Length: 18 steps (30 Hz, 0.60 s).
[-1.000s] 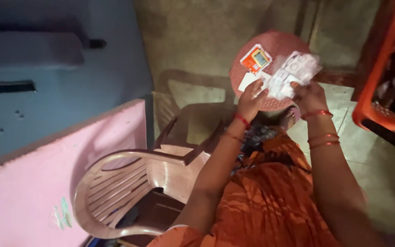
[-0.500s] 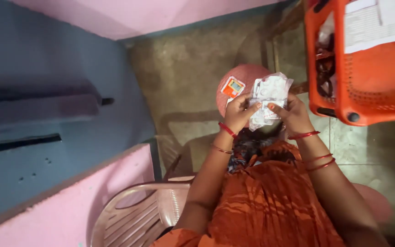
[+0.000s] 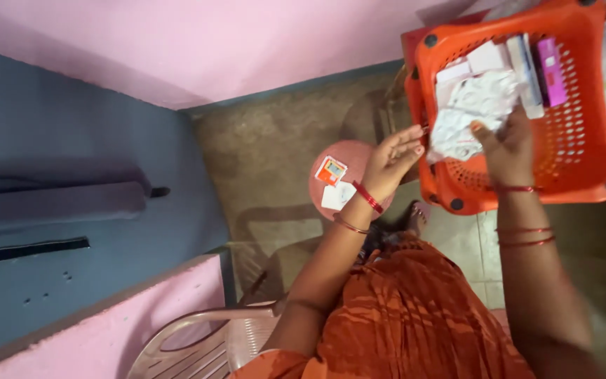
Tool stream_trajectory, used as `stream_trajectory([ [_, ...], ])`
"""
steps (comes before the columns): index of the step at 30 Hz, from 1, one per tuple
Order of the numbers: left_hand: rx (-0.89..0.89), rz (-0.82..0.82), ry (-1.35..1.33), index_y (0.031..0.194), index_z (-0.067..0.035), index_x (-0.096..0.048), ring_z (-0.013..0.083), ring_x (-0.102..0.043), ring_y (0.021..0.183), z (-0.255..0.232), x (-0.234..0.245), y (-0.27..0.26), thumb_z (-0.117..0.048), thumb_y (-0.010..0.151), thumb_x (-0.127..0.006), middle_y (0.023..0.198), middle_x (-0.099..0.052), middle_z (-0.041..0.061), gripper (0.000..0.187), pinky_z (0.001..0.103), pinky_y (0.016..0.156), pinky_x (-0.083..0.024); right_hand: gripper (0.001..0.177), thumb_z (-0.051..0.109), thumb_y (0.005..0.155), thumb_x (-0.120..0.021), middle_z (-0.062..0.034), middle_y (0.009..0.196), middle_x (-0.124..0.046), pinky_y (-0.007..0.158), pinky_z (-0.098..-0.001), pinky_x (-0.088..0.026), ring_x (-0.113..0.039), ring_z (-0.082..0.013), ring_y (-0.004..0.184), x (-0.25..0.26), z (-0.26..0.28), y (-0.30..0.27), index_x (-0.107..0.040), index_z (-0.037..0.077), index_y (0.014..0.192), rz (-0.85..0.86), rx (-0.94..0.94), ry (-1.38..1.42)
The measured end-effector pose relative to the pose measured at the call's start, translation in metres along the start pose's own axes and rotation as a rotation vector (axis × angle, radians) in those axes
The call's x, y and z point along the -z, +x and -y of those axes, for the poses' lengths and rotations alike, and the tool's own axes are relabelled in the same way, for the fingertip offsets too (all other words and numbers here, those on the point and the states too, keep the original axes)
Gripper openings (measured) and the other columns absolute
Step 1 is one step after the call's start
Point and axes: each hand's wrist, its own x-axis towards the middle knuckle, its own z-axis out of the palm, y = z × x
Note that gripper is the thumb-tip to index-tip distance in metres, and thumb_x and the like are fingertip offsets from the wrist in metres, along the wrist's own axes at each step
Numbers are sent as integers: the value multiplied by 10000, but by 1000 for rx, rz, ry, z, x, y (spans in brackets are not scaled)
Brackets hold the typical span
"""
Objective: The person organizes various household items, papers, and small objects on a bed and into a basket.
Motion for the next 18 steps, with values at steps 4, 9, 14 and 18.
stream_trajectory([
  [4, 30, 22, 235, 1455, 18, -535, 208, -616, 1290, 8, -26, 23, -126, 1014, -668, 1419, -628, 127, 483, 324, 1070, -517, 659, -198, 963, -546, -125, 1442, -585, 1035, -345, -588, -651, -208, 1277, 21, -11, 49, -354, 40, 1547, -108, 35, 196],
  [9, 40, -38, 321, 1457, -14, -536, 221, -612, 1309, 19, -37, 41, -168, 1008, -681, 1442, -625, 103, 496, 338, 1060, -507, 618, -178, 976, -458, -147, 1404, -548, 978, -473, -620, -640, -282, 1207, 12, -44, 81, -374, 71, 1535, -189, -159, 739],
  [14, 11, -103, 342, 1466, -22, -531, 228, -556, 1373, 33, -39, 53, -198, 998, -677, 1482, -591, 112, 521, 368, 1080, -509, 508, -110, 1005, -452, -175, 1385, -559, 1012, -537, -615, -663, -318, 1193, -12, -38, 100, -370, 68, 1473, -323, -227, 859],
  [18, 50, -103, 308, 1513, -8, -471, 262, -543, 1389, 46, -43, 62, -222, 999, -689, 1515, -553, 150, 598, 402, 1103, -485, 579, -35, 1027, -488, -181, 1409, -524, 1018, -495, -537, -604, -328, 1147, -6, -88, 99, -290, 87, 1556, -404, -463, 886],
])
